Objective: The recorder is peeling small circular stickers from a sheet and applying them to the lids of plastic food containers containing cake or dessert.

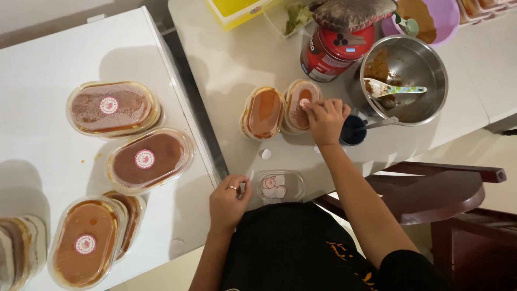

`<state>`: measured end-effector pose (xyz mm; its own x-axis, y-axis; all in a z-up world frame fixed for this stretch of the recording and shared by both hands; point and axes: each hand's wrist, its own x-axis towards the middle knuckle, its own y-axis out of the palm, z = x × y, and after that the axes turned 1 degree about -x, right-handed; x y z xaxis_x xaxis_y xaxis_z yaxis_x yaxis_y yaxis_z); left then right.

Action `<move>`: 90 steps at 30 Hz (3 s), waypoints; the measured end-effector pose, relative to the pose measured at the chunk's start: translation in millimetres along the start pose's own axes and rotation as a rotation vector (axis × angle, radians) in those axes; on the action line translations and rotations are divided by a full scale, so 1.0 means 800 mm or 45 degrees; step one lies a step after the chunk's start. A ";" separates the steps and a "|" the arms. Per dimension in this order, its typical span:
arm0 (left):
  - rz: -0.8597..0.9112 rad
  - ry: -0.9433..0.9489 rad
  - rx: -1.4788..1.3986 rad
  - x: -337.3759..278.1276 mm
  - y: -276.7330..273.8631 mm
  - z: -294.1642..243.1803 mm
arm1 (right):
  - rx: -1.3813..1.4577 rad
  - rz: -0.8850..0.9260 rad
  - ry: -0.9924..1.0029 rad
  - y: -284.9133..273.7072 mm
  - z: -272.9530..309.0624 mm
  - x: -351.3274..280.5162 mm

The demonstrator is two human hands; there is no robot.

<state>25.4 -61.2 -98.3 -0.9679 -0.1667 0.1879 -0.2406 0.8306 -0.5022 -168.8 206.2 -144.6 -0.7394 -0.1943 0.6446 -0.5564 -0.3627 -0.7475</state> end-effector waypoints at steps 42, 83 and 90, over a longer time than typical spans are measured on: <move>0.063 0.009 0.083 -0.002 0.000 -0.004 | -0.440 1.214 -0.263 -0.039 -0.004 0.018; 0.101 0.658 0.602 0.126 0.252 0.008 | -0.167 1.132 0.344 -0.005 -0.008 -0.013; 0.111 0.633 0.617 0.127 0.261 0.012 | -0.201 1.116 0.340 -0.017 -0.005 -0.003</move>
<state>-123.7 90.1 -192.6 -0.8649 0.2488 0.4360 -0.2808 0.4802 -0.8310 -160.9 214.9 -137.0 -0.9718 -0.1169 -0.2047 0.2119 -0.0534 -0.9758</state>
